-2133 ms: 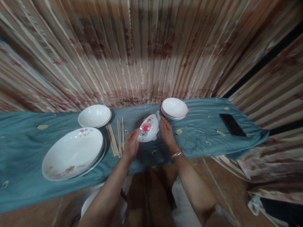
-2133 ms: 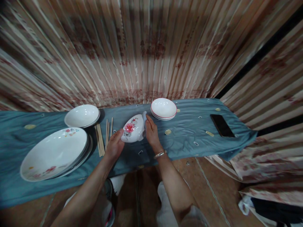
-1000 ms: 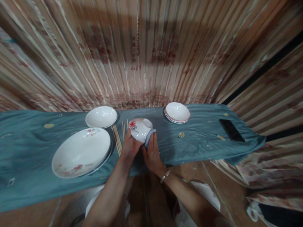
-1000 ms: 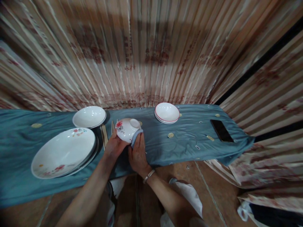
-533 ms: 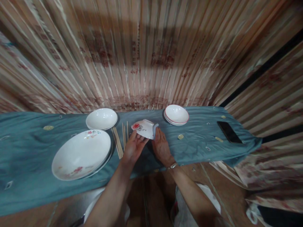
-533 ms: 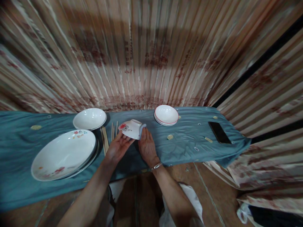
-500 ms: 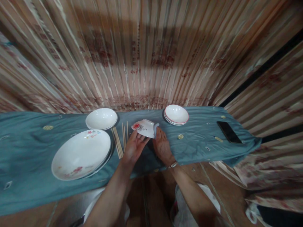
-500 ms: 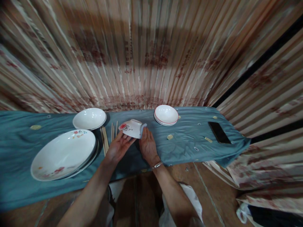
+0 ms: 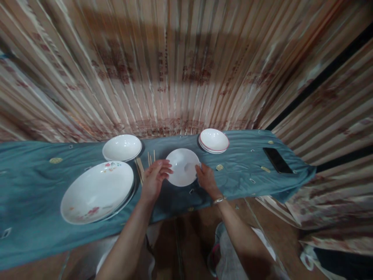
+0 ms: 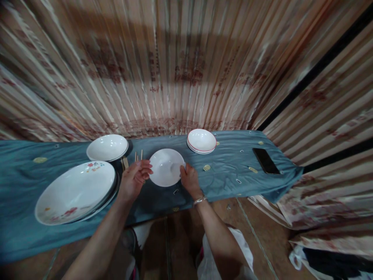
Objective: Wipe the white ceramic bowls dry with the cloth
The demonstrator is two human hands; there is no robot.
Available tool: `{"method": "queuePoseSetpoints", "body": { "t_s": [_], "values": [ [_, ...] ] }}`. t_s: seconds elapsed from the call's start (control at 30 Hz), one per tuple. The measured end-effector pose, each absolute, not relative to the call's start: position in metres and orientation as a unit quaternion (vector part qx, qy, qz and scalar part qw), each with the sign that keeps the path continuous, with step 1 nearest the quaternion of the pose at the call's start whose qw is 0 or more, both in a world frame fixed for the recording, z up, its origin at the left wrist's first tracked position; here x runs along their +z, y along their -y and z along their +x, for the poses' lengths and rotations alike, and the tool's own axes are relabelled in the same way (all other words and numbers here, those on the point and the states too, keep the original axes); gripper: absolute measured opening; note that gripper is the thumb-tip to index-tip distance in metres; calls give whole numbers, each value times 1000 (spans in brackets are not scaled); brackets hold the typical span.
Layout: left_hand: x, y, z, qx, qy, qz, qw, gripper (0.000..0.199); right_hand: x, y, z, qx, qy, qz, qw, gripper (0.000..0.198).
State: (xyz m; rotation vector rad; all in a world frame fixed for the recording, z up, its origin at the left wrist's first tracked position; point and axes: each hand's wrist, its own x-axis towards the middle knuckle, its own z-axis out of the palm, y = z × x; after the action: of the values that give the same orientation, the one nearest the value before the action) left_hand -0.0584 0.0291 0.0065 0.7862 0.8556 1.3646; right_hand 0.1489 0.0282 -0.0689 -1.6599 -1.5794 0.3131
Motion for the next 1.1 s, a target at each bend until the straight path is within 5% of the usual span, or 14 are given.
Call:
{"method": "queuePoseSetpoints", "body": {
  "t_s": [0.13, 0.3, 0.5, 0.8, 1.1],
  "values": [
    [-4, -31, -64, 652, -438, 270, 557, 37, -66, -26, 150, 248, 561, -645, 457, 43],
    [-18, -8, -42, 528, -390, 293, 695, 47, -66, -21, 135, 372, 486, -600, 515, 55],
    [-19, -1, -32, 517, -379, 292, 709, 57, -67, -16, 126, 488, 416, -540, 545, 48],
    [-26, -9, -38, 524, -431, 293, 674, 52, -27, -12, 156, 128, 594, -657, 446, 48],
    [-29, -5, -34, 508, -482, 344, 626, 46, -36, 10, 96, 309, 693, -505, 410, 52]
  ]
}}
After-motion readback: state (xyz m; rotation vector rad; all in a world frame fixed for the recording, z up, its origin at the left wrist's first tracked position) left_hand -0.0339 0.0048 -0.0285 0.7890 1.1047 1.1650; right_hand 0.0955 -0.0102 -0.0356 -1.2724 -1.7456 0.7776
